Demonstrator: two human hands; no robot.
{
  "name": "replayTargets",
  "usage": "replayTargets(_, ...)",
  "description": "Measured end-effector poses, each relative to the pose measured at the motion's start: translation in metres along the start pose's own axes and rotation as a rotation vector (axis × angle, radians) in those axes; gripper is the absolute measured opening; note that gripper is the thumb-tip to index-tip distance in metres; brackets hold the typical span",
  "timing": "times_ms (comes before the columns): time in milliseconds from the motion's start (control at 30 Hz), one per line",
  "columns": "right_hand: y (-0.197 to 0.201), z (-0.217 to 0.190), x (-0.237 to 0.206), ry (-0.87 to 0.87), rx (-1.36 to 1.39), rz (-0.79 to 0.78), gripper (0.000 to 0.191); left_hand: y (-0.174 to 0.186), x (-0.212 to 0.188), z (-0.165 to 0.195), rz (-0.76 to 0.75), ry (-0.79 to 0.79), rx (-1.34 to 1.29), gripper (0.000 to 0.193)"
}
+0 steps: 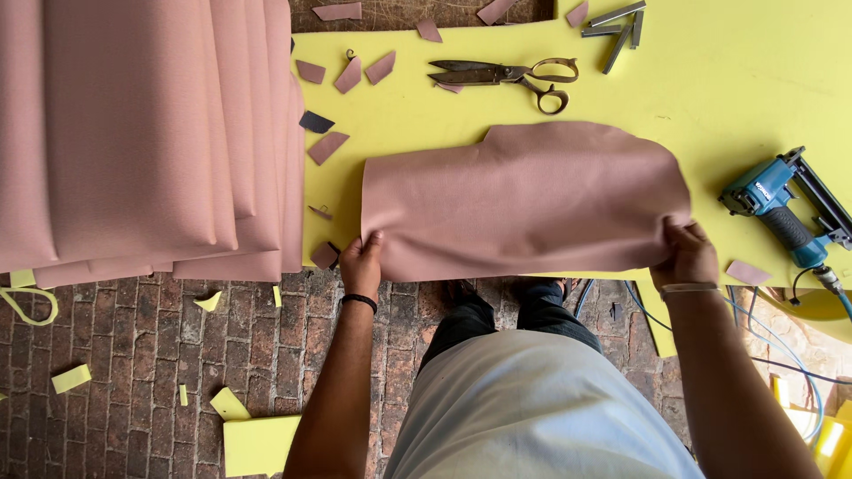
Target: The person staples pink fabric onto a cardboard template using a pneumatic staple gun, then trims excess fabric with scissors. The person repeats this process on multiple templates, folding and securing the fabric edges.
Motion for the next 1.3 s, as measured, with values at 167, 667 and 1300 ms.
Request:
replayTargets(167,0.009,-0.006,0.005,0.026,-0.302,0.163,0.009,-0.003,0.001,0.001,0.035,-0.078,0.193,0.033)
replayTargets(667,0.033,0.007,0.008,0.045,-0.456,0.344,0.008,-0.005,-0.004,-0.004,0.034,-0.045,0.319,0.032)
replayTargets(1300,0.014,-0.017,0.022,0.566,-0.594,0.254,0.031,0.003,-0.007,-0.015,0.067,0.019,0.515,0.03)
Point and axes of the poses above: each hand's wrist, its own x-axis towards the middle knuckle, its own y-axis out of the back of the hand, z = x × y, the point moved 8 cm from there along x, towards the middle knuckle, and after that the axes turned 10 degrees about z, right-handed, at the moved point
